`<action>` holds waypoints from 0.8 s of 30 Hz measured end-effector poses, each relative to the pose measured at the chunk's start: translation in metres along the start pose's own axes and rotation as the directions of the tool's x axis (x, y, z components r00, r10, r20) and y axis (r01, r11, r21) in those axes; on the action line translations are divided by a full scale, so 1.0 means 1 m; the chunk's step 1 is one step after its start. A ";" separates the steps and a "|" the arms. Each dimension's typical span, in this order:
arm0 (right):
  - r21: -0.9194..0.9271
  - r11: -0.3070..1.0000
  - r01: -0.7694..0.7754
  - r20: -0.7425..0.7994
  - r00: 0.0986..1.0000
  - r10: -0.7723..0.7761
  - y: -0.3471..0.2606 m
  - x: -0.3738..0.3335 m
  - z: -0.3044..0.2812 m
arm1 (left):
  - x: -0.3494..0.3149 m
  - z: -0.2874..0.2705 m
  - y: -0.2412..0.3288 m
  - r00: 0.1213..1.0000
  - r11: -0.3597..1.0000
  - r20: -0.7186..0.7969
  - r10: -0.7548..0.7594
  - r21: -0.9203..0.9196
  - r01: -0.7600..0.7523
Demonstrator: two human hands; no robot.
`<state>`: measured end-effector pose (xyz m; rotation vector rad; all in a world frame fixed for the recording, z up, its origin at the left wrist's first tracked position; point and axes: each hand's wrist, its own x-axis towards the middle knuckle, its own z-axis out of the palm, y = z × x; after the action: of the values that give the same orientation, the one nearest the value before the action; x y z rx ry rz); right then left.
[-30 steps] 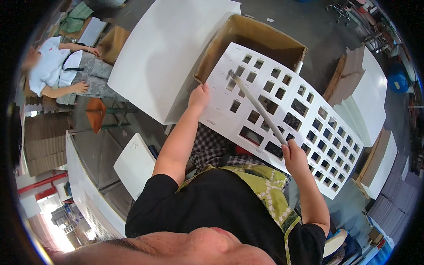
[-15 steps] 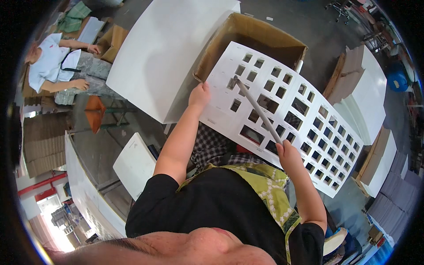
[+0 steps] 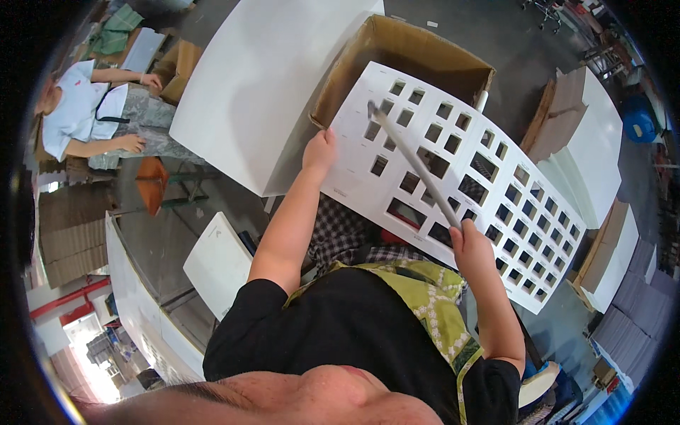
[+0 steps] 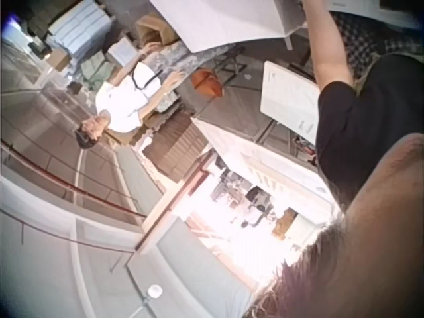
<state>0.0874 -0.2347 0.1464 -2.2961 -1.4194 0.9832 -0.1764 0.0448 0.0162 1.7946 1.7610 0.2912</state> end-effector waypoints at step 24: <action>0.168 0.986 -0.001 -0.018 1.000 0.004 0.038 0.000 0.025 | 0.011 -0.021 0.000 0.990 0.994 0.132 -0.057 0.104 0.044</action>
<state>0.0970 -0.2564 0.1074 -2.1802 -1.2749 1.0374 -0.1871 0.0607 0.0303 1.7918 1.7499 0.0602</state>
